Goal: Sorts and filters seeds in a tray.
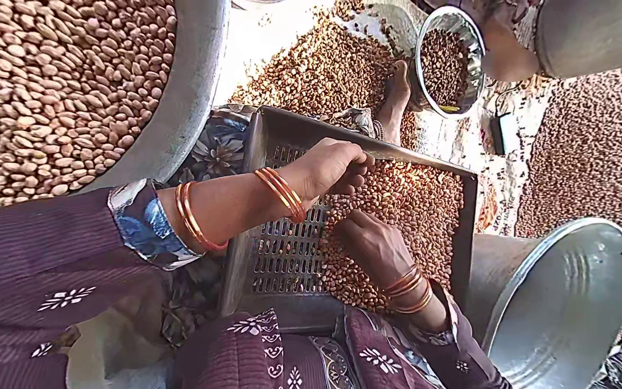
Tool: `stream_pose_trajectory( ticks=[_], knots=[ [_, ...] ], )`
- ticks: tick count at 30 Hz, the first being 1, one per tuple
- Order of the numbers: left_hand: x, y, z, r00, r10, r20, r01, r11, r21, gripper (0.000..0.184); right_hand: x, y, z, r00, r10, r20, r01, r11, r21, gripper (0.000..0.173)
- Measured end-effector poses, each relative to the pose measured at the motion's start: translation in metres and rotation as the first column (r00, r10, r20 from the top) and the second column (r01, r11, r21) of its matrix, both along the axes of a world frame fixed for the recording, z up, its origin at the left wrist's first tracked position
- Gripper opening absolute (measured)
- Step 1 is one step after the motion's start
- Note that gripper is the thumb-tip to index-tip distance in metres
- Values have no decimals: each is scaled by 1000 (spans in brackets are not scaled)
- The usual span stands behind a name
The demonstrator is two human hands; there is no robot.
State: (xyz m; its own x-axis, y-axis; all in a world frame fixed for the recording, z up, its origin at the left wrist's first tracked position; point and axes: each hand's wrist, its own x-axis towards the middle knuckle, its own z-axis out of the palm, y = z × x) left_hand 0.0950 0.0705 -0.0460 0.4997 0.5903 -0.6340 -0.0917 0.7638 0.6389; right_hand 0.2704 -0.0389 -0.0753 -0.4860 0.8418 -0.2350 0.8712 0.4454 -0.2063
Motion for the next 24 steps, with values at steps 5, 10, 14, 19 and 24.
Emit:
stream_pose_trajectory(
  ticks=[5, 10, 14, 19, 24],
  knots=[
    [3, -6, -6, 997, -37, -61, 42, 996, 80, 20, -7, 3, 3, 1000, -26, -1, 26, 999, 45, 16],
    [7, -8, -10, 998, 28, -49, -30, 999, -31, 37, 0, 27, 48, 956, -124, -265, 203, 933, 298, 17],
    [0, 4, 2, 990, 141, 4, -141, 990, 1, 31, -1, 47, 47, 934, -353, 56, 346, 931, 115, 22],
    [-11, 20, 11, 975, 221, 7, -221, 973, 70, 27, -44, 33, 11, 973, -223, -51, 205, 949, -238, 53],
    [-19, 30, 12, 983, 183, -22, -178, 973, 147, 25, -19, 38, 31, 960, -280, 5, 279, 955, -97, 21]
  ],
)
